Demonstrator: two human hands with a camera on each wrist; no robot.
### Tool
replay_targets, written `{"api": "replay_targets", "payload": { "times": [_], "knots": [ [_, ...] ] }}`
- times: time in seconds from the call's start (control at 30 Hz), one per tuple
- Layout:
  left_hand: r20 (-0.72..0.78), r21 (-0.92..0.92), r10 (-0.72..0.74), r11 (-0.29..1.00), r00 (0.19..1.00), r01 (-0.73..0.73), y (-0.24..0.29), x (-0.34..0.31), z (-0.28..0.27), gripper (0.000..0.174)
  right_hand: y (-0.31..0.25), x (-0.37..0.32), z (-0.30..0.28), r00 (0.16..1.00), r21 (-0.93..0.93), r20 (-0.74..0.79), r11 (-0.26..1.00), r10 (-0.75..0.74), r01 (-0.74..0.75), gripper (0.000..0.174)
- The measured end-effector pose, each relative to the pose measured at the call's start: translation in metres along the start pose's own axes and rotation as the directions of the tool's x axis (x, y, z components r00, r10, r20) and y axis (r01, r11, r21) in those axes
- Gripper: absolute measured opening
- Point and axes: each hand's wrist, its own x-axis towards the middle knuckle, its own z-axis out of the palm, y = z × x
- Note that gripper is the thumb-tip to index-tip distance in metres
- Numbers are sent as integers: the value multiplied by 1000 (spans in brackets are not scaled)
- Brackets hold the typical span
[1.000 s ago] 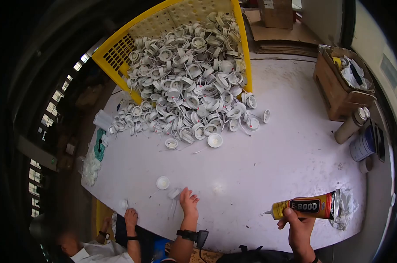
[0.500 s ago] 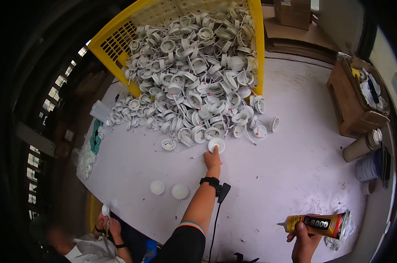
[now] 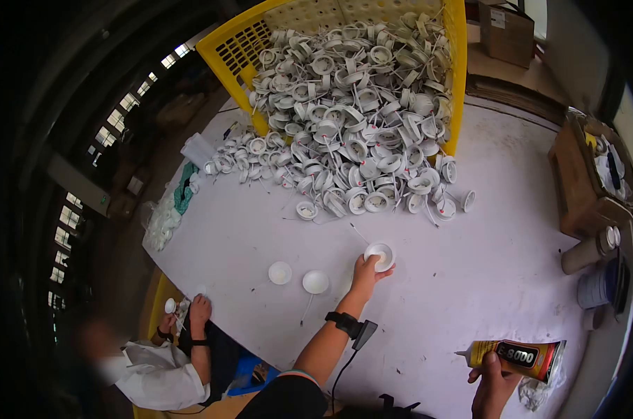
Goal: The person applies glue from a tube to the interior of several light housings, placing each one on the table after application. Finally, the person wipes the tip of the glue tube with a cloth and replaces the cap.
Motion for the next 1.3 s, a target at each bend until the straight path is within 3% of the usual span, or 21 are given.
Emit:
{"api": "replay_targets", "payload": {
  "times": [0.07,0.1,0.2,0.27,0.37,0.6,0.63,0.67,0.7,0.77,0.93,0.97,1.0,1.13,1.17,1.23,1.3],
  "knots": [
    [172,-86,-41,995,984,56,9,-44,-5,28,-2,-6,2,999,65,18,998,-27,26,22],
    [196,-77,-78,993,978,95,11,-64,-8,28,-7,-11,3,999,73,45,997,-18,15,21],
    [246,-20,-26,999,969,31,17,-109,-17,29,-11,-23,-1,997,119,72,993,-8,-1,22],
    [159,166,78,981,984,-105,17,-133,-25,30,-14,-32,-2,995,133,103,991,2,-16,24],
    [86,298,205,929,975,-221,15,-159,-36,29,-14,-41,-6,990,137,143,990,3,-23,25],
    [-23,392,299,881,954,-267,0,-191,-68,27,-6,-57,-6,982,105,176,993,-72,54,25],
    [-54,395,344,870,938,-296,-3,-194,-72,27,0,-53,-12,961,71,272,997,-58,40,26],
    [-59,431,343,856,938,-285,1,-199,-76,28,-3,-57,-4,954,32,268,991,-131,127,19],
    [-62,461,313,851,948,-251,0,-206,-79,28,0,-57,-1,955,53,266,991,-130,120,21],
    [-72,434,339,857,938,-277,-5,-212,-86,29,-6,-53,-2,914,163,384,984,-134,75,18],
    [-76,329,304,907,950,-264,-4,-233,-92,28,-12,-56,6,892,156,424,983,-158,100,17],
    [-60,360,289,899,955,-250,-2,-238,-90,29,-12,-59,5,894,157,416,982,-165,108,16],
    [-41,392,271,890,962,-234,2,-242,-89,29,0,-62,8,960,89,232,986,-159,142,22],
    [101,262,233,932,967,-252,7,-255,-78,27,-2,-62,-7,945,91,295,989,-142,120,22],
    [107,261,186,942,977,-208,9,-258,-74,27,-7,-67,-5,963,79,231,989,-139,124,20],
    [184,35,61,997,981,-68,16,-265,-64,27,-7,-67,-17,973,114,207,990,-107,84,27],
    [221,26,14,999,975,-20,18,-267,-56,26,-6,-68,-24,983,94,140,990,-117,105,26]
  ]
}}
